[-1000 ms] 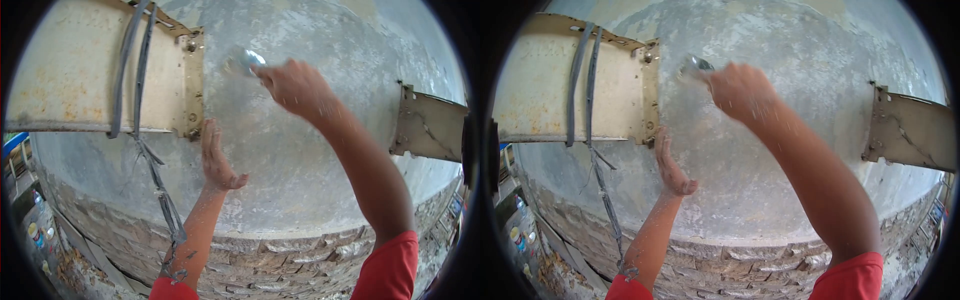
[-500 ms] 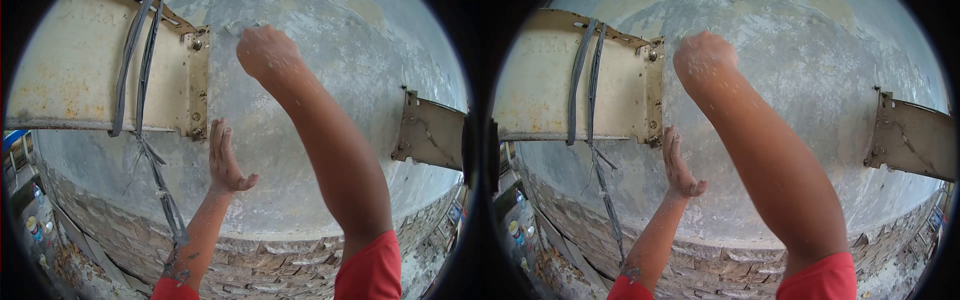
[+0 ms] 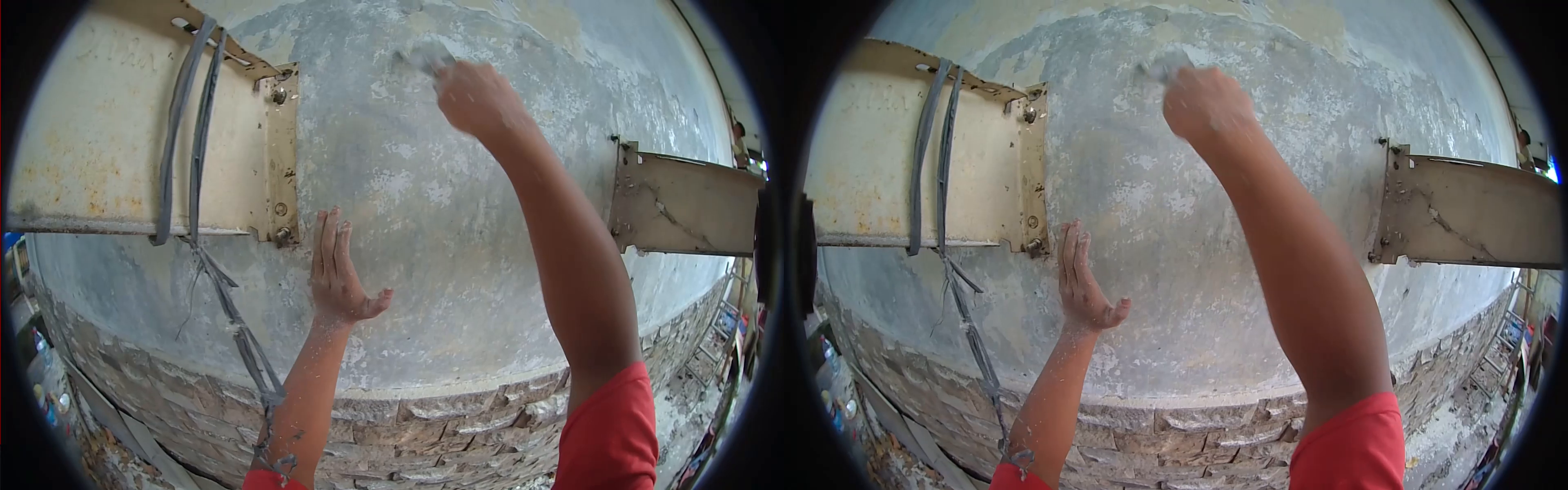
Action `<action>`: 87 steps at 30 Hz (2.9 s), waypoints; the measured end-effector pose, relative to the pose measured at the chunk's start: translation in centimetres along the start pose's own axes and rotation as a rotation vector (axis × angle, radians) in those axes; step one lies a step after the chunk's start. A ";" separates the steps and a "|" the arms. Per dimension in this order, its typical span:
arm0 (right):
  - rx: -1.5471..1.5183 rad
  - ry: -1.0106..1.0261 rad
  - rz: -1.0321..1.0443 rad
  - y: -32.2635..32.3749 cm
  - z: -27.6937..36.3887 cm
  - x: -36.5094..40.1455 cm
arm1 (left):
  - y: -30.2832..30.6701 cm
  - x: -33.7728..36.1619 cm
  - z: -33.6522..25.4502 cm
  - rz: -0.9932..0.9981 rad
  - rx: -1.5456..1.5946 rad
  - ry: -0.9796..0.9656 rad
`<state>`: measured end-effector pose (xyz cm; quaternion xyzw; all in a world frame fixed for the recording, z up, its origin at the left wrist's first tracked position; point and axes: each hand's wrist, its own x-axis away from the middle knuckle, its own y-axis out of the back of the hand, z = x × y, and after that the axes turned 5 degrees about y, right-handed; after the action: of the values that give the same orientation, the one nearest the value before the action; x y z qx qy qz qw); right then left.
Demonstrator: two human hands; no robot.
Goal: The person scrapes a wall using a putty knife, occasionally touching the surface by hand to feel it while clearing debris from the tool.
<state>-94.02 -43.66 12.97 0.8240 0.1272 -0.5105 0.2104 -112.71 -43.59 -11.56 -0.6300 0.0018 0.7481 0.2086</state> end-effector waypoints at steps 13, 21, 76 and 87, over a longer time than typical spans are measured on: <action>-0.478 -0.437 0.338 0.1 3.6 19.1 | 0.5 2.7 -2.9 0.104 0.005 0.099; -0.793 -0.786 0.243 -1.2 6.9 32.7 | 3.1 10.1 -22.8 0.668 1.140 1.470; -0.799 -1.045 0.237 13.1 -21.2 73.1 | -16.0 11.3 -48.0 0.963 0.539 1.525; -0.841 -1.240 0.093 19.6 -41.7 87.3 | -29.4 7.9 -59.5 0.599 0.883 1.609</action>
<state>-13.88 -41.45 -44.66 0.2398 0.1348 -0.7801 0.5620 -48.35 -30.10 -23.64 -0.7922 0.5861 0.0467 0.1635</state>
